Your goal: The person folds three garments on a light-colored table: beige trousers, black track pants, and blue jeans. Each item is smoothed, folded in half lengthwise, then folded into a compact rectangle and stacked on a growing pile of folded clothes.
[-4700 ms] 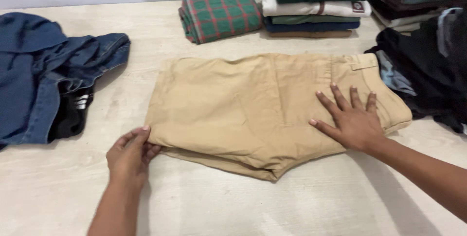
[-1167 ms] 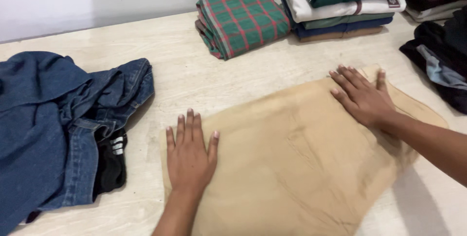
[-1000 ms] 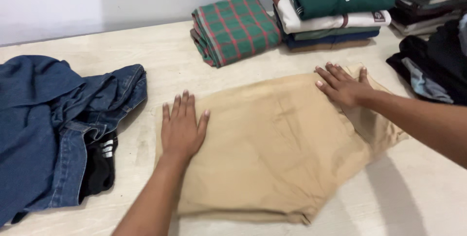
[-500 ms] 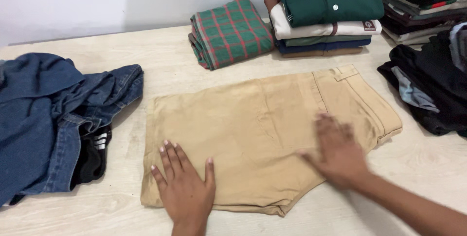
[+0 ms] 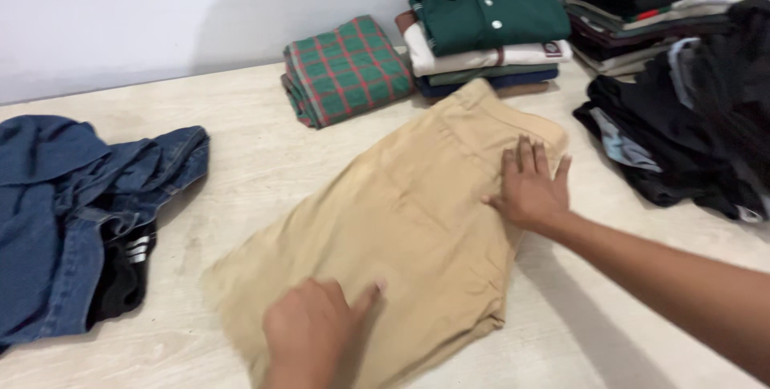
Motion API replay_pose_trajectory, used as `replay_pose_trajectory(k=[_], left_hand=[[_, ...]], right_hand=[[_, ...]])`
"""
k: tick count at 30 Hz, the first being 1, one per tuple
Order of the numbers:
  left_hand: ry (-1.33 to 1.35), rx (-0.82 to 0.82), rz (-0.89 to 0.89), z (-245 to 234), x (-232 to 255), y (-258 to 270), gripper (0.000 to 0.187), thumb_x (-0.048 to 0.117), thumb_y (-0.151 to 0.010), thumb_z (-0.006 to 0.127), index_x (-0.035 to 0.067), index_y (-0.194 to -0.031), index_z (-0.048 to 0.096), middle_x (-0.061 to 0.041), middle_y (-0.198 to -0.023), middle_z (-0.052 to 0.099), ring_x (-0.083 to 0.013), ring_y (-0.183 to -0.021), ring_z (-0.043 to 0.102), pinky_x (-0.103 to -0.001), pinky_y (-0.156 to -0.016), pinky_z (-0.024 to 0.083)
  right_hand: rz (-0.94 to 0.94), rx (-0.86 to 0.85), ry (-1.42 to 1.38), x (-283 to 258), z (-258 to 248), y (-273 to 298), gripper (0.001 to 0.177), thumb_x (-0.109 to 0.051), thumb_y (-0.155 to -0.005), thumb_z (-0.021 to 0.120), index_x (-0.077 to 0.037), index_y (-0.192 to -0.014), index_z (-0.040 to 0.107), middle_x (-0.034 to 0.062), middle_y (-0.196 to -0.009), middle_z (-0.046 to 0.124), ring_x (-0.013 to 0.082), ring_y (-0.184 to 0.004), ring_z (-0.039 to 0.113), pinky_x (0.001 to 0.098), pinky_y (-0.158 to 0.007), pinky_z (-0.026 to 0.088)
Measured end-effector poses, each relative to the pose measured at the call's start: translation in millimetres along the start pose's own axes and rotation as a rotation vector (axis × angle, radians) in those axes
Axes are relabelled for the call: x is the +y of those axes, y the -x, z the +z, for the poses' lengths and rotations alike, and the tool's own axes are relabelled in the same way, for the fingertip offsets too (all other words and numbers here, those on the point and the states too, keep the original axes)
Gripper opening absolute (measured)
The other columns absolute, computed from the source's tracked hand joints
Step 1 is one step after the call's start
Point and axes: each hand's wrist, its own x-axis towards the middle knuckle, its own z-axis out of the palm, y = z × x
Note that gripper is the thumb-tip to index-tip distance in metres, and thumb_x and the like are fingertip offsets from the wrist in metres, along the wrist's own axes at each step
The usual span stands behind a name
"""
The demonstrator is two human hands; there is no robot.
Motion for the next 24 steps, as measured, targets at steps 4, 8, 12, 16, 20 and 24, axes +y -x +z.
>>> replay_pose_trajectory(k=[4,8,12,16,20,24], left_hand=[[0.130,0.641,0.095,-29.1,-5.1,-77.3,0.053,0.063,-0.085,0.065,0.011,-0.086,0.075,-0.012,-0.087,0.072,-0.0315,-0.090,0.070,-0.047,-0.070,0.056],[0.507,0.316,0.096,-55.7,20.2,-179.8,0.067,0.066,-0.080,0.071,0.005,-0.108,0.076,-0.022,-0.113,0.075,-0.0382,-0.106,0.070,-0.050,-0.089,0.056],[0.524,0.001,0.157,-62.1,44.9,-230.9,0.097,0.072,-0.063,0.082,-0.010,-0.114,0.072,-0.026,-0.119,0.074,-0.0378,-0.107,0.072,-0.046,-0.092,0.057],[0.434,-0.178,0.224,-60.1,43.0,-226.1,0.102,0.070,-0.057,0.086,-0.010,-0.119,0.071,-0.023,-0.120,0.073,-0.0355,-0.109,0.072,-0.046,-0.092,0.056],[0.682,-0.401,0.141,-61.6,28.0,-195.2,0.094,0.064,-0.069,0.084,-0.009,-0.126,0.068,-0.026,-0.120,0.072,-0.0390,-0.107,0.071,-0.052,-0.089,0.053],[1.019,-0.659,0.052,-57.3,-2.9,-144.2,0.074,0.050,-0.077,0.079,-0.006,-0.125,0.069,-0.024,-0.115,0.078,-0.0342,-0.096,0.078,-0.049,-0.083,0.063]], right_hand=[[0.271,0.024,-0.510,4.6,16.2,41.8,0.110,-0.049,-0.070,0.088,0.002,-0.151,0.033,0.0257,-0.152,0.037,0.0394,-0.141,0.035,0.0515,-0.115,0.036],[0.380,-0.177,-0.903,16.6,26.0,65.9,0.075,-0.040,-0.074,0.084,0.008,-0.127,0.062,0.0214,-0.122,0.068,0.0340,-0.111,0.066,0.0474,-0.097,0.055],[0.500,-0.478,-1.249,31.3,16.4,66.2,0.055,-0.032,-0.083,0.078,0.008,-0.121,0.073,0.0141,-0.101,0.077,0.0257,-0.086,0.072,0.0389,-0.079,0.064],[0.585,-0.919,-1.495,32.3,13.9,70.6,0.047,-0.028,-0.087,0.075,0.000,-0.123,0.066,0.0150,-0.107,0.077,0.0235,-0.095,0.074,0.0374,-0.086,0.061],[0.560,-1.012,-1.662,38.4,27.8,91.7,0.041,-0.018,-0.088,0.073,0.000,-0.125,0.066,0.0135,-0.115,0.077,0.0204,-0.102,0.074,0.0343,-0.093,0.060],[0.541,-1.017,-1.740,50.5,31.2,103.0,0.039,-0.017,-0.090,0.070,0.004,-0.123,0.067,0.0147,-0.115,0.077,0.0196,-0.101,0.075,0.0317,-0.094,0.060]])
